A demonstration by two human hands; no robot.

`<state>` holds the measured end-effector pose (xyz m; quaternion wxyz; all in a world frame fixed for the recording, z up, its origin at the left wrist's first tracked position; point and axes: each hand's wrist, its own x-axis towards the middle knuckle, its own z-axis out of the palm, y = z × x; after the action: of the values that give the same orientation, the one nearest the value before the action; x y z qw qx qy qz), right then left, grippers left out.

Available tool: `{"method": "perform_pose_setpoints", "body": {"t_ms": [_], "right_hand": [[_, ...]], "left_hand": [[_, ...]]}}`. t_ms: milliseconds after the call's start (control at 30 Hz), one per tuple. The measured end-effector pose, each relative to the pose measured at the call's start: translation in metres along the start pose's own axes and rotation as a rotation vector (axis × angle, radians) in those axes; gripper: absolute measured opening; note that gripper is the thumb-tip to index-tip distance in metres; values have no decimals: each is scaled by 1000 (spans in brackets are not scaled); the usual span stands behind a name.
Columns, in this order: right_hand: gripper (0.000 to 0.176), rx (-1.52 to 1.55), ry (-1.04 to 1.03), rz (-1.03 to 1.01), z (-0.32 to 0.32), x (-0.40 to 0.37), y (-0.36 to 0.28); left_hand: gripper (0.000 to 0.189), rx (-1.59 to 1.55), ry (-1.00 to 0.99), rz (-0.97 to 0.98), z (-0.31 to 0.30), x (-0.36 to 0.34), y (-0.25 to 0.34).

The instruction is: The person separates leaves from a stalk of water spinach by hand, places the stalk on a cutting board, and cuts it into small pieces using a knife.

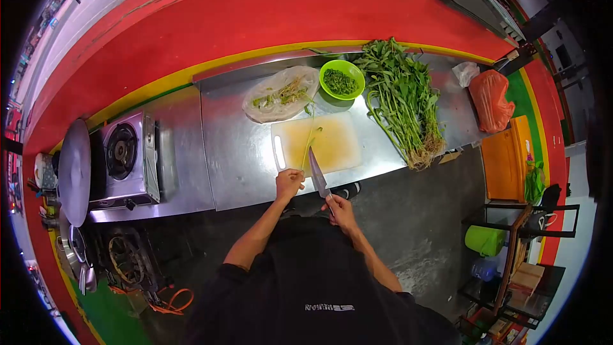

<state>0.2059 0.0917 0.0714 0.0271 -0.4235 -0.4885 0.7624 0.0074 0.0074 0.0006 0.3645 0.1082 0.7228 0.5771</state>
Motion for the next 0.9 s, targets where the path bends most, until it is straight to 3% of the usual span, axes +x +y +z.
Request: {"method": "perform_pose_setpoints", "body": {"t_ms": [167, 900], "right_hand": [[34, -18, -15, 22, -1, -1, 3], [34, -144, 17, 3, 4, -1, 5]], "left_hand": [[19, 23, 7, -71, 0, -6, 17], [21, -38, -77, -62, -6, 5, -6]]}}
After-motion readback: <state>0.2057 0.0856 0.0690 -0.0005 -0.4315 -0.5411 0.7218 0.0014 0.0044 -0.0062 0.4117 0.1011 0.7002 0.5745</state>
